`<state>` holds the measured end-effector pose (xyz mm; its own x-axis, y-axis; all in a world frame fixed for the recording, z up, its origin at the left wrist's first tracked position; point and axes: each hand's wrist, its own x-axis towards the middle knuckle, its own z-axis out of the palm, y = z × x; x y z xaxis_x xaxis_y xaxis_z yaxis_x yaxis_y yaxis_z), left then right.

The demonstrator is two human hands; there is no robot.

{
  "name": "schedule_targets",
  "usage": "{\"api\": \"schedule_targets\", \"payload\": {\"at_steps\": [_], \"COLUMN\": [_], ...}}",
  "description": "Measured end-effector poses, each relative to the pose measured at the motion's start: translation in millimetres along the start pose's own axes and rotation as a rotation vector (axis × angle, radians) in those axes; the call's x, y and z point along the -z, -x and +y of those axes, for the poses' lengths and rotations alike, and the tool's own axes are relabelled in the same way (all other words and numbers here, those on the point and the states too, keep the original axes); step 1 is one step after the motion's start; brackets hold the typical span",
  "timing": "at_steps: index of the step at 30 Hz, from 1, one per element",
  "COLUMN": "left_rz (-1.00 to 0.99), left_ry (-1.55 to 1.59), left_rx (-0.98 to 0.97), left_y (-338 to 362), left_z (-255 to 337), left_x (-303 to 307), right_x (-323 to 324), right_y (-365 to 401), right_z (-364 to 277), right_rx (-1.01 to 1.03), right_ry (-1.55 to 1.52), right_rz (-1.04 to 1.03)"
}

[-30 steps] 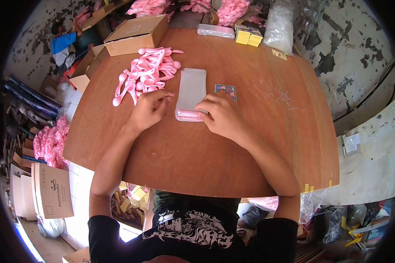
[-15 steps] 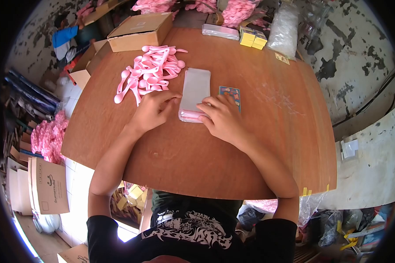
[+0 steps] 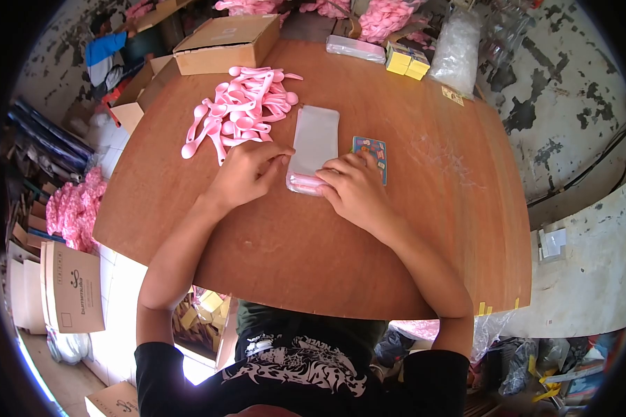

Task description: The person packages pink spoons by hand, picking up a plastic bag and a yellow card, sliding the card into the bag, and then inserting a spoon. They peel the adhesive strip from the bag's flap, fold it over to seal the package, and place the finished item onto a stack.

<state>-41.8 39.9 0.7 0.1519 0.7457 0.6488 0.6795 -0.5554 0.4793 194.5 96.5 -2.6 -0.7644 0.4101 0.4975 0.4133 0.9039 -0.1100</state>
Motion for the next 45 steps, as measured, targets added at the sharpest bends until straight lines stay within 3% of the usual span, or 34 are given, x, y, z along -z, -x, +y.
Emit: {"api": "schedule_targets", "payload": {"at_steps": [8, 22, 38, 45], "left_rz": [-0.098, -0.102, -0.072, -0.09], "left_ry": [0.008, 0.062, 0.045, 0.079], "left_rx": [0.031, -0.019, -0.062, -0.015], "left_y": [1, 2, 1, 0], "left_z": [5, 6, 6, 8], "left_x": [-3, -7, -8, -4], "right_x": [-5, 7, 10, 20], "right_y": [0, -7, -7, -13], "right_z": [2, 3, -1, -10], "right_rx": [-0.03, -0.115, -0.074, -0.125], "right_ry": [-0.03, -0.198, -0.204, -0.37], "right_rz": [0.082, 0.208, 0.229, 0.219]}}
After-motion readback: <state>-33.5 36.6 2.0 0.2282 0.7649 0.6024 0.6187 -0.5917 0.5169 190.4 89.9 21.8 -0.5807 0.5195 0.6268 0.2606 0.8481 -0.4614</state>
